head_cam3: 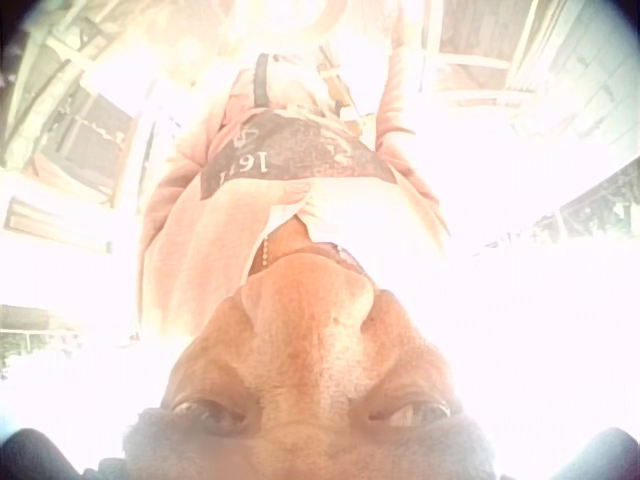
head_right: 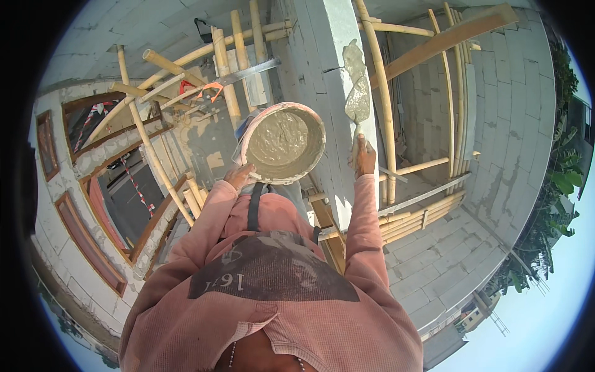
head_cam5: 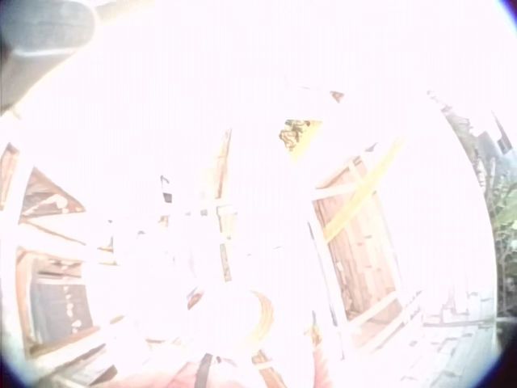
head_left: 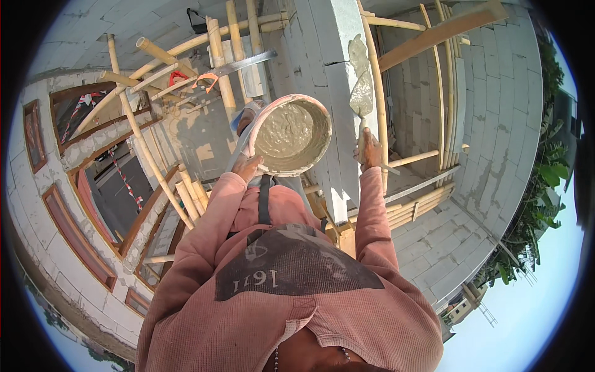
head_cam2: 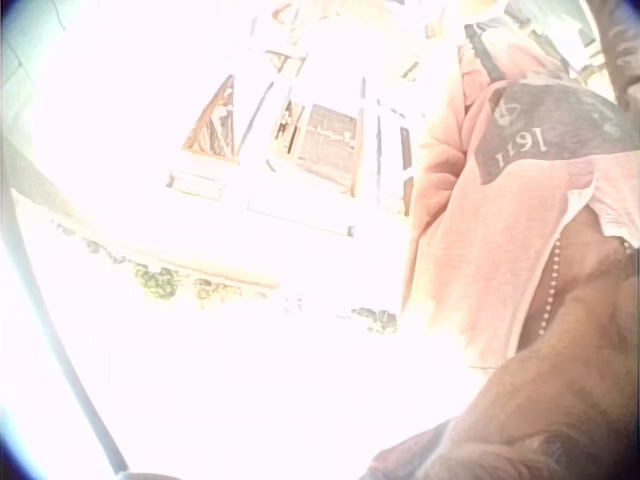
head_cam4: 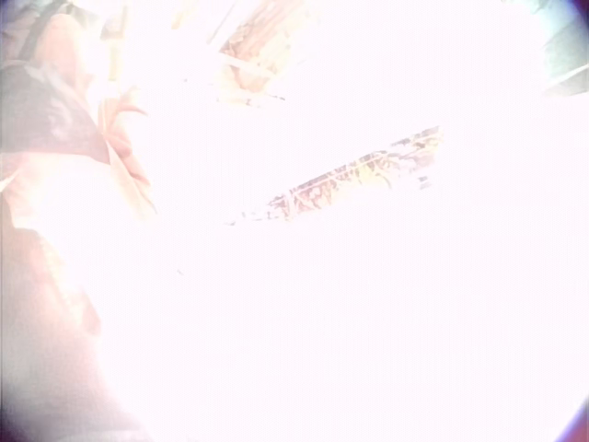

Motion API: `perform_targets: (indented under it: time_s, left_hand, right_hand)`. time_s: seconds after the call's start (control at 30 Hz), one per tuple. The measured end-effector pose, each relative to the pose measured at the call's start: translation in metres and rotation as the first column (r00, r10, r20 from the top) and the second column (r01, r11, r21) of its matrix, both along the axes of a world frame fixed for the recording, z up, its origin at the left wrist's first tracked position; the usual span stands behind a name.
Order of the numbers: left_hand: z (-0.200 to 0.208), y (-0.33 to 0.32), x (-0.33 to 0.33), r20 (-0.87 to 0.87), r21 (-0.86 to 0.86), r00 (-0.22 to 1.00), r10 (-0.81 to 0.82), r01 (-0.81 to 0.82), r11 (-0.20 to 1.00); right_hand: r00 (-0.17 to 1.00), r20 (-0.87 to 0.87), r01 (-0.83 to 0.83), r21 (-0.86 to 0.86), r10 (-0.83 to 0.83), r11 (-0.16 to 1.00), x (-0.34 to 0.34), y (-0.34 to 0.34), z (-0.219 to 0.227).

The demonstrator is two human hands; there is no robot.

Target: The person applies mortar onto a wall using a trowel, places a concrete block onto the mortar, and taps it into place with a hammer. The person then applies more mortar along the structure using the trowel and a bucket.

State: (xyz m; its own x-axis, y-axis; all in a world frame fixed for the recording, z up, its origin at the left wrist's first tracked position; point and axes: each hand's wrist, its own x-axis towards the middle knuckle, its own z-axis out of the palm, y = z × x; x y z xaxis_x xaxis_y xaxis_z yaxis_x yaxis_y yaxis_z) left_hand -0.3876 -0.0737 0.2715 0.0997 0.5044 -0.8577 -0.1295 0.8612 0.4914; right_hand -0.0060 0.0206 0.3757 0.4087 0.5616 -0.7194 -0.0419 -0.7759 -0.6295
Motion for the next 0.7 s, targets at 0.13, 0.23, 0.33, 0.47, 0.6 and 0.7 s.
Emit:
perform_targets:
  time_s: [0.13,0.23,0.33,0.47,0.6,0.7]
  left_hand:
    - [0.024,0.005,0.017,-0.036,0.094,0.996,0.080,-0.076,0.993]
    - [0.034,-0.001,0.012,0.009,0.048,0.991,0.135,-0.135,0.990]
    - [0.067,0.013,0.011,0.097,-0.030,0.989,0.110,-0.107,0.994]
    - [0.078,0.012,0.002,0.226,-0.074,0.959,0.172,-0.159,0.984]
    - [0.082,0.014,0.009,0.210,-0.063,0.954,0.216,-0.207,0.976]
    - [0.060,0.007,0.010,0.166,-0.035,0.974,0.152,-0.148,0.988]
  right_hand:
    - [0.974,-0.164,0.175,0.087,-0.160,0.981,-0.015,-0.020,0.007]
    - [0.904,-0.397,0.238,0.168,-0.156,0.957,-0.032,0.033,-0.011]
    - [0.949,-0.304,0.152,0.202,-0.086,0.967,-0.035,0.110,-0.034]
    - [0.998,-0.065,0.018,0.096,-0.012,0.995,-0.040,0.161,-0.030]
    - [0.999,0.038,0.009,0.067,-0.012,0.998,-0.019,0.085,-0.023]
    - [0.999,0.002,0.052,-0.003,-0.052,0.999,-0.006,0.000,-0.006]
